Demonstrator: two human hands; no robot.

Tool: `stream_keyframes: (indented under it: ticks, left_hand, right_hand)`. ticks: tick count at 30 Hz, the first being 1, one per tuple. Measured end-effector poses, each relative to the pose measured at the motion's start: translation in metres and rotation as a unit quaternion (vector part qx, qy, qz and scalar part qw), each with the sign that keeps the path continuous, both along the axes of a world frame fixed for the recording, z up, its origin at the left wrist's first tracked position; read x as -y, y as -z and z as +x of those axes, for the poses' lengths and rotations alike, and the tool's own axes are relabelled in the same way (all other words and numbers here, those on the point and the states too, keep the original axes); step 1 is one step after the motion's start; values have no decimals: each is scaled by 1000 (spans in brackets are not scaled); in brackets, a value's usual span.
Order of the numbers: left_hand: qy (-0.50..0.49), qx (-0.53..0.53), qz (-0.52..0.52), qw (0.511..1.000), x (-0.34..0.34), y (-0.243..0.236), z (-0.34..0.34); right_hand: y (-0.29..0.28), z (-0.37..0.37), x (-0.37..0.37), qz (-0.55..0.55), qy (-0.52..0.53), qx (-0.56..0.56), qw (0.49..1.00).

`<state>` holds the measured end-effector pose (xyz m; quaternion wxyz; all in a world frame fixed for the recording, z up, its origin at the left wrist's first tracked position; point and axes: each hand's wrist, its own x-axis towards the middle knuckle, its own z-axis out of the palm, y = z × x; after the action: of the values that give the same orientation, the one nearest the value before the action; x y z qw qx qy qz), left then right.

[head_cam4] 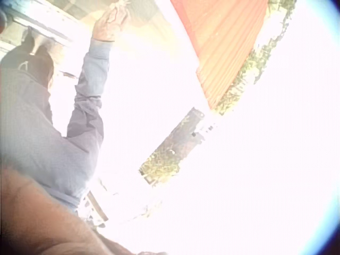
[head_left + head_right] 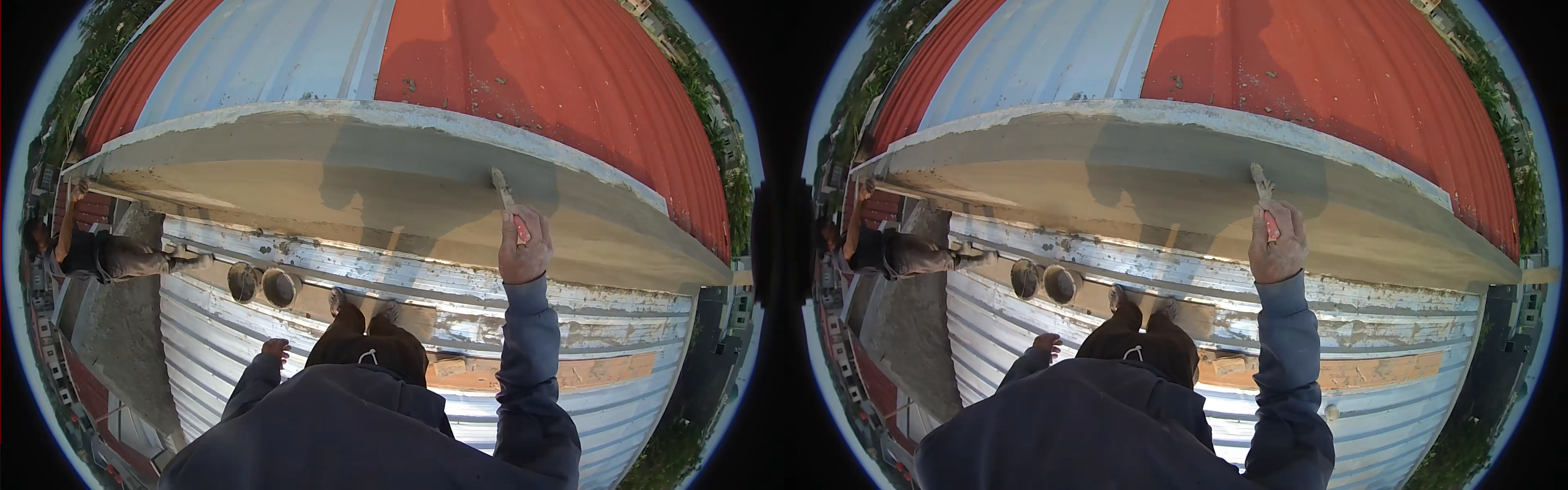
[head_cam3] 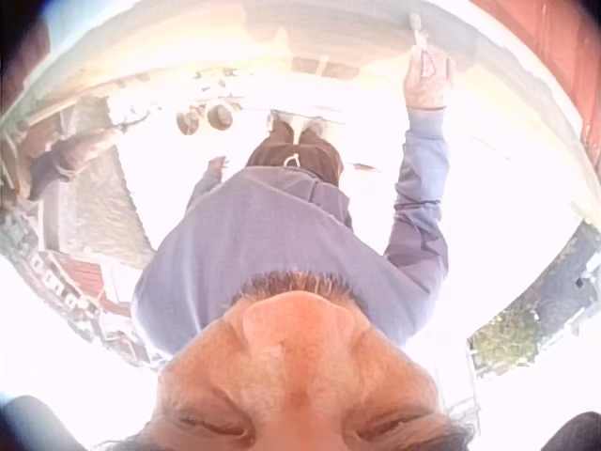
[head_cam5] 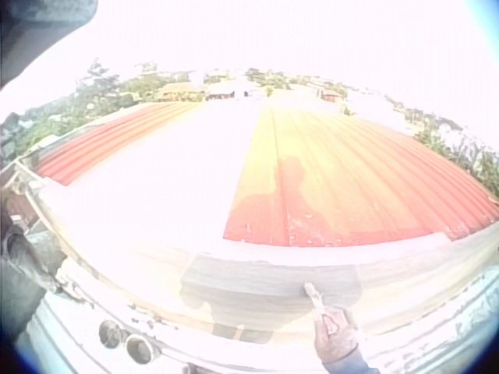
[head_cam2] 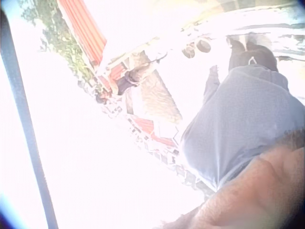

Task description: The person repeatedly dips a brush into a bucket and applies liquid across a plastered wall surface while moving along the roof.

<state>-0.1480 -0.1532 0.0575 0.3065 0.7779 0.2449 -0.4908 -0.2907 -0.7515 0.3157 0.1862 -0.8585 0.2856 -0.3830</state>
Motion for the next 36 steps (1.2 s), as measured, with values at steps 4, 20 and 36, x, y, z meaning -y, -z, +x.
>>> stream_keyframes:
  ticks: [4, 20, 36]
  left_hand:
    - [-30, 31, -34, 998, -1, 7, -2]
    - [-186, 14, -76, 979, -73, 48, -17]
    - [-332, -38, -101, 937, -118, 92, -25]
  right_hand:
    - [-19, 19, -31, -14, 80, 27, 996]
    - [-20, 187, -114, 394, -94, 207, 891]
    - [-15, 478, -158, 488, -237, 103, 834]
